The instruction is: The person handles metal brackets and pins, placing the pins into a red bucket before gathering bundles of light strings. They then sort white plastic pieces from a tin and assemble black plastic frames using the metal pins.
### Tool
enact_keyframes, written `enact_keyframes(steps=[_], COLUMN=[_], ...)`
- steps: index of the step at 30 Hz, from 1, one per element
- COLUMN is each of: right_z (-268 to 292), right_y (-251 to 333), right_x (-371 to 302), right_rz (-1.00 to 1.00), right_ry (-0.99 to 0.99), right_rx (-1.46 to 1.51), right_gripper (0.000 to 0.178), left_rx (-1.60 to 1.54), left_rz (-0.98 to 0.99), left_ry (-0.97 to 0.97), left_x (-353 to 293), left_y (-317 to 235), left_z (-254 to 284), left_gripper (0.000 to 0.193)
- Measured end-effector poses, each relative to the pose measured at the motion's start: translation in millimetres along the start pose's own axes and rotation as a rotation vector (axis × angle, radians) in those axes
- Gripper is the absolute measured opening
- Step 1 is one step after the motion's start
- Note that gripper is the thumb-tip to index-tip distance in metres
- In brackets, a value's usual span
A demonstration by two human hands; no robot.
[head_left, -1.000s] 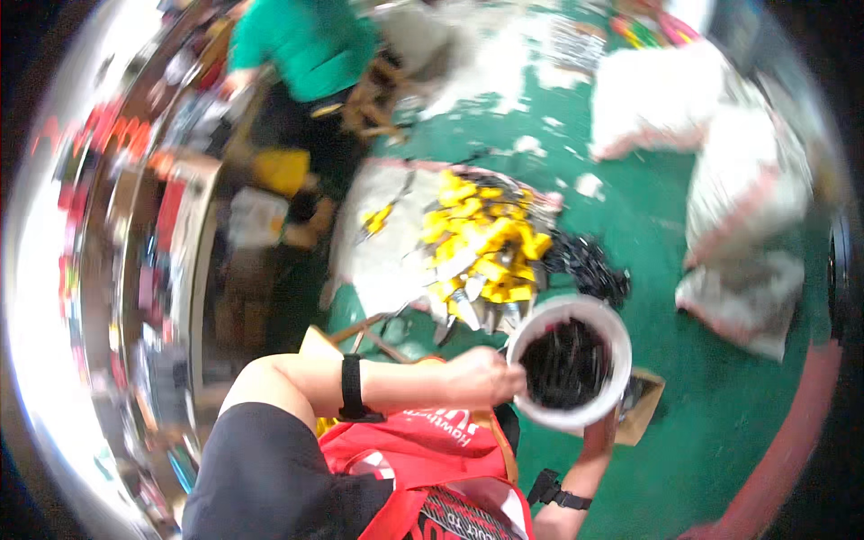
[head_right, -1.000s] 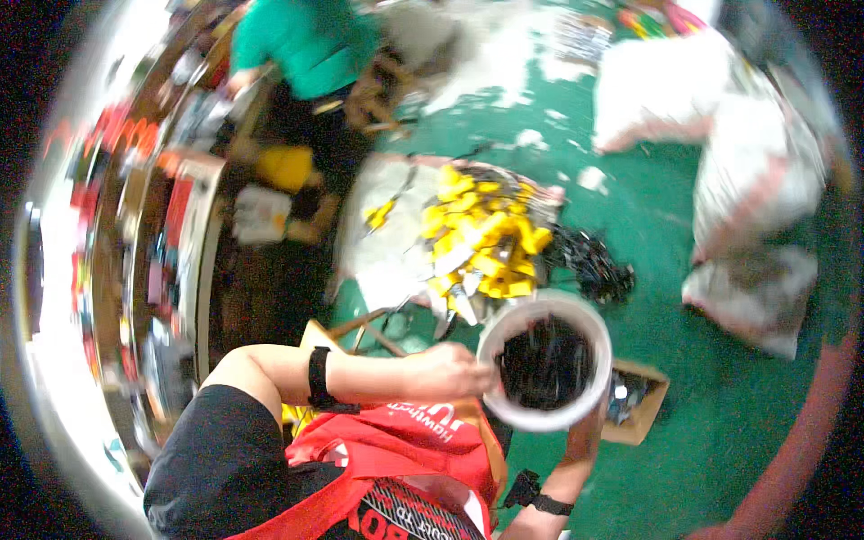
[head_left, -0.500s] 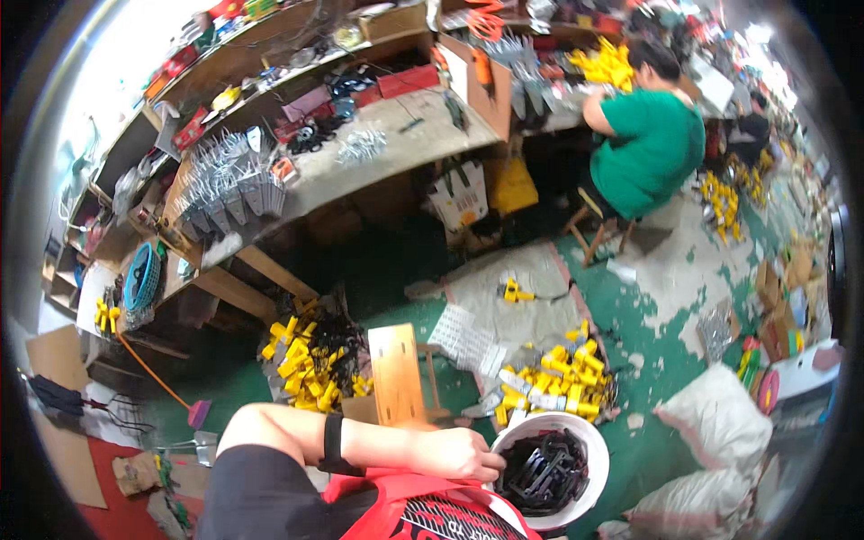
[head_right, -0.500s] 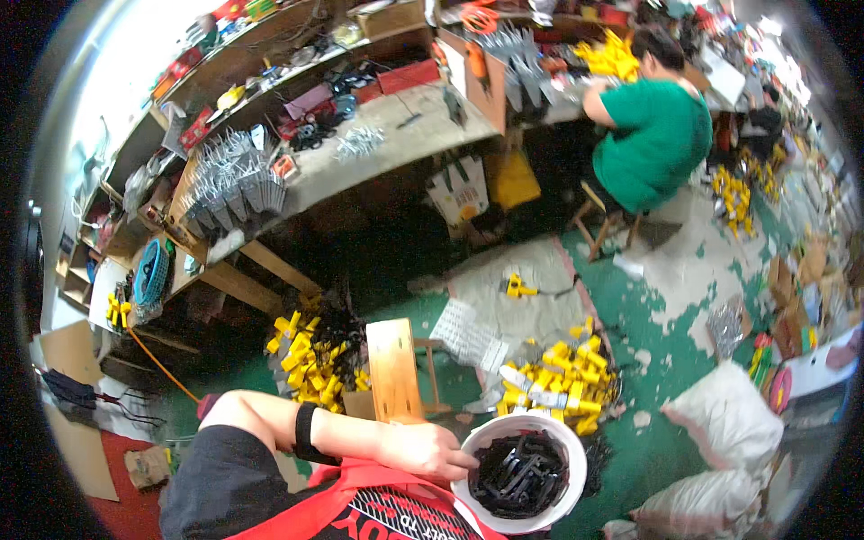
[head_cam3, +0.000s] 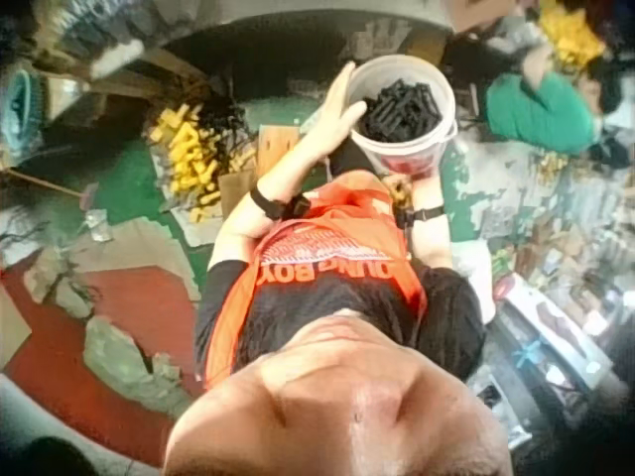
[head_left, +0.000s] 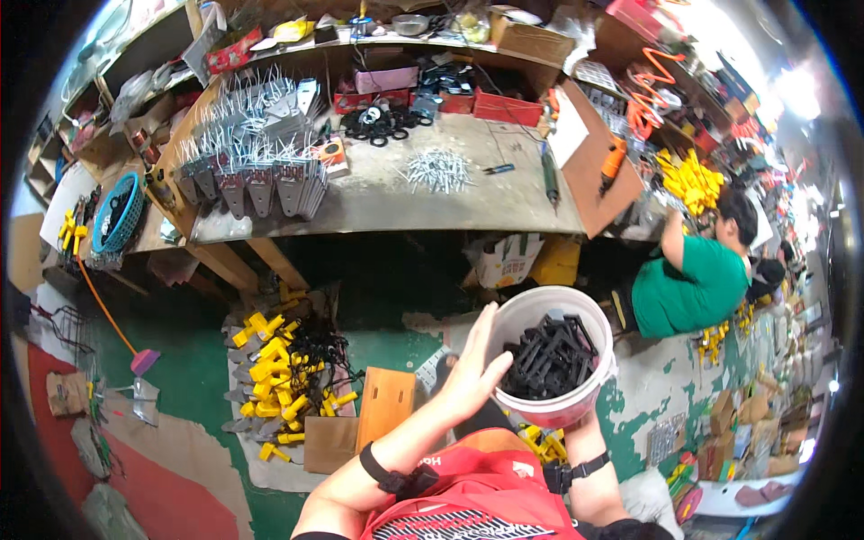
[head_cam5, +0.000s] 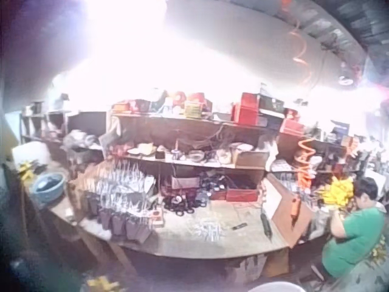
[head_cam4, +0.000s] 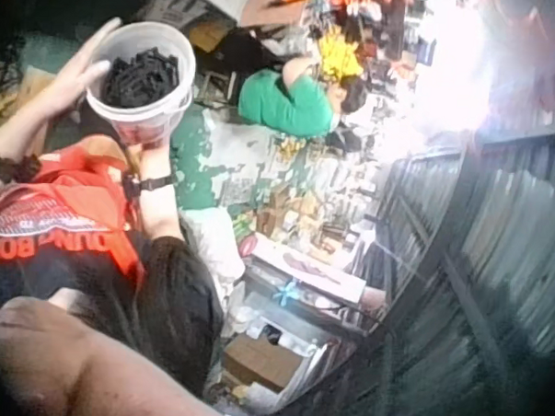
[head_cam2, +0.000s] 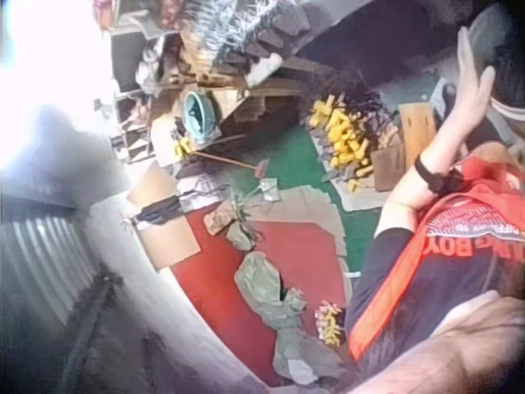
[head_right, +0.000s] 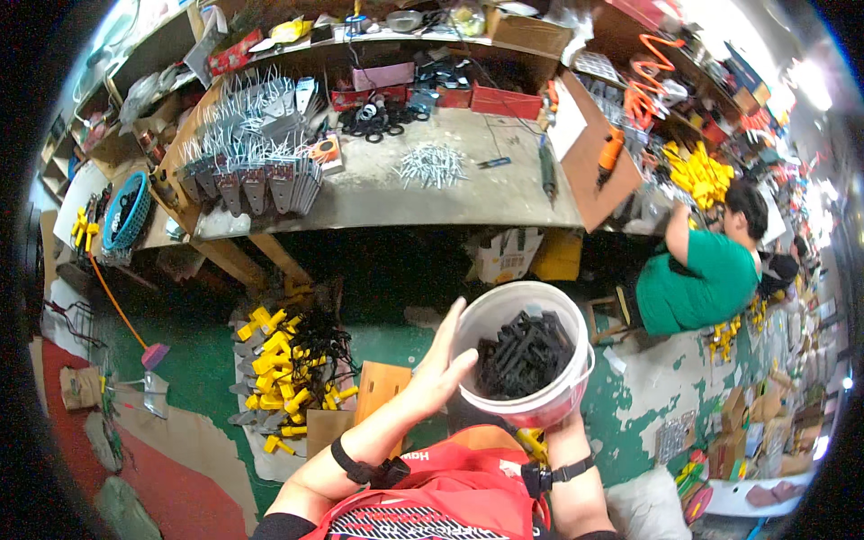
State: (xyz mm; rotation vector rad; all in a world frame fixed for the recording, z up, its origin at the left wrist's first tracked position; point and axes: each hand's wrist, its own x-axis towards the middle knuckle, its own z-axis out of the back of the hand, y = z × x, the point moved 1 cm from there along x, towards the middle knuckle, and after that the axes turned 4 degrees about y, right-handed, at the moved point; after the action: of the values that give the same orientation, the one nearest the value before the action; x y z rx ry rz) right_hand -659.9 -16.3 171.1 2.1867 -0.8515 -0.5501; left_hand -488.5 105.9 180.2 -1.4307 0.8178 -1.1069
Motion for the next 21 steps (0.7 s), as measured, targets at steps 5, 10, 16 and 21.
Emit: enact_keyframes(steps=[5, 10, 16, 21], right_z=[23, 5, -26, -37], right_y=[12, 33, 71, 83], right_x=[176, 339, 465, 550], right_rz=[-0.261, -0.302, -0.389, -0.356], right_ry=[-0.024, 0.047, 0.174, -0.036], right_rx=[0.284, 0.208, 0.1, -0.196], right_gripper=[0.063, 0.067, 0.06, 0.05], left_rx=[-0.406, -0.375, -0.419, -0.749], left_rz=[0.247, 0.291, 0.275, 0.28], left_ry=[-0.31, -0.591, -0.691, -0.768], left_x=[116, 224, 336, 400], left_y=[59, 113, 132, 165], left_z=[54, 95, 138, 173], left_gripper=[0.065, 0.059, 0.068, 0.062])
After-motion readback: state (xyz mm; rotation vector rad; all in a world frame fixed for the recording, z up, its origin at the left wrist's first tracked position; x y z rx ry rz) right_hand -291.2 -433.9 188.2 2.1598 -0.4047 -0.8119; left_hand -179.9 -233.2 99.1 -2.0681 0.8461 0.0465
